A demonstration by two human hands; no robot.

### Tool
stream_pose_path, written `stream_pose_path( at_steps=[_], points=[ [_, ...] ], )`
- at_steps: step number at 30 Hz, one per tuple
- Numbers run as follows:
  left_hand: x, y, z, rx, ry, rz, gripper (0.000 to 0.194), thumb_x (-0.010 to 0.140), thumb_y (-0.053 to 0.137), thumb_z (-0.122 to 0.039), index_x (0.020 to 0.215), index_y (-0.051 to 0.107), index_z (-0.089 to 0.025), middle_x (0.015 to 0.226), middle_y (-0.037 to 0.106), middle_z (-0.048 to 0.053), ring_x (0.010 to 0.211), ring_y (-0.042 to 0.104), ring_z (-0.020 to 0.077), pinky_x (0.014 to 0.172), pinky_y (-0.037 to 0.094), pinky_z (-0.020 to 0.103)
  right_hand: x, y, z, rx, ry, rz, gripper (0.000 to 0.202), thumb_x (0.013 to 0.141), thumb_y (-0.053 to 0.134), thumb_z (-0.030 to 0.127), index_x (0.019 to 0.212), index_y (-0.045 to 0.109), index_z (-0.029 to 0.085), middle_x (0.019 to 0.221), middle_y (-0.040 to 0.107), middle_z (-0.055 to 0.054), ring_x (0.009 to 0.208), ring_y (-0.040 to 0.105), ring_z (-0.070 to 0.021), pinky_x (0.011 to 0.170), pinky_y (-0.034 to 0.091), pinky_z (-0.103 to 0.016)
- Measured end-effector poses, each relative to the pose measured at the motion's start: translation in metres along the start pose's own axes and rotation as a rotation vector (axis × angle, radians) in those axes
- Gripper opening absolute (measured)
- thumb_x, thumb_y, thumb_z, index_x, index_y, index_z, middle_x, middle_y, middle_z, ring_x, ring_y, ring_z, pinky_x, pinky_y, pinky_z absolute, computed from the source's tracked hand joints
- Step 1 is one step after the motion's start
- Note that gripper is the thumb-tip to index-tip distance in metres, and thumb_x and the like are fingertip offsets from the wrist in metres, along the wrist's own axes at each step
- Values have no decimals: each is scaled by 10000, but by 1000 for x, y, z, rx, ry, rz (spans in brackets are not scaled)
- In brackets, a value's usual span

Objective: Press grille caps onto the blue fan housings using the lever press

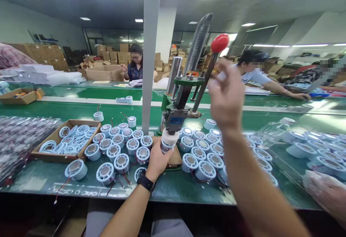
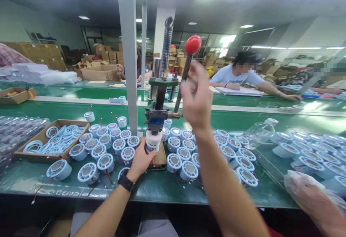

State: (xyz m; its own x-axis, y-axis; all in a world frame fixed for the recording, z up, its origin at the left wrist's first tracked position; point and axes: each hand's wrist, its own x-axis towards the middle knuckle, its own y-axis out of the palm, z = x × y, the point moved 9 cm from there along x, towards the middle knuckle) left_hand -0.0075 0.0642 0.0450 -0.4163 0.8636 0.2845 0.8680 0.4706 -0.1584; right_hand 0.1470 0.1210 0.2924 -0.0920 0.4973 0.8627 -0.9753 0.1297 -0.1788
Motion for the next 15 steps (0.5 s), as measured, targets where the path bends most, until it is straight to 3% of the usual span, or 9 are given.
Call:
stream_pose_path(
  at_steps=[1, 3, 6, 9, 12, 15],
  points=[
    [0, 0, 0, -6, 6, 2, 472, 753, 698, -130, 1216, 609, -160, 1147, 715, 100, 1087, 660, 262, 989, 486, 410, -40, 3, -14, 39, 68, -60, 443, 951, 452, 257, 1387, 481, 183, 1363, 548, -100, 1293, 551, -189, 1088, 468, -352],
    [0, 2, 0, -35, 35, 6, 461, 775, 676, -146, 1229, 599, -162, 1168, 707, 98, 1092, 658, 254, 989, 488, 397, -119, 25, -38, 29, 139, -57, 476, 880, 545, 250, 1337, 502, 125, 1281, 590, -159, 1191, 610, -228, 1054, 511, -432],
    [2, 4, 0, -116, 67, 6, 432, 800, 676, -208, 1223, 592, -171, 1231, 683, 103, 1135, 644, 252, 1016, 476, 383, -196, 72, -77, 85, 333, 107, 644, 803, 637, 266, 1398, 458, 95, 1217, 646, -167, 1087, 668, -252, 970, 561, -409],
    [5, 8, 0, -155, 55, 12, 428, 793, 689, -249, 1205, 593, -177, 1247, 674, 106, 1160, 635, 261, 1034, 470, 390, -216, 93, -94, 137, 473, 163, 749, 806, 635, 265, 1486, 359, 113, 1299, 622, -148, 1167, 644, -240, 1032, 528, -369],
    [1, 13, 0, -133, 35, 63, 407, 818, 646, -265, 1214, 598, -180, 1247, 671, 108, 1147, 642, 264, 1025, 484, 407, -216, 87, -93, 171, 536, 118, 789, 803, 636, 253, 1515, 322, 127, 1476, 477, -144, 1361, 501, -240, 1180, 396, -383],
    [-19, 12, 0, -27, 56, 114, 465, 841, 610, -251, 1302, 567, -202, 1345, 614, 114, 1252, 583, 282, 1077, 457, 444, -231, 71, -81, 216, 569, 105, 691, 832, 613, 269, 1479, 400, 152, 1511, 429, -126, 1425, 412, -239, 1233, 308, -401]
  ],
)
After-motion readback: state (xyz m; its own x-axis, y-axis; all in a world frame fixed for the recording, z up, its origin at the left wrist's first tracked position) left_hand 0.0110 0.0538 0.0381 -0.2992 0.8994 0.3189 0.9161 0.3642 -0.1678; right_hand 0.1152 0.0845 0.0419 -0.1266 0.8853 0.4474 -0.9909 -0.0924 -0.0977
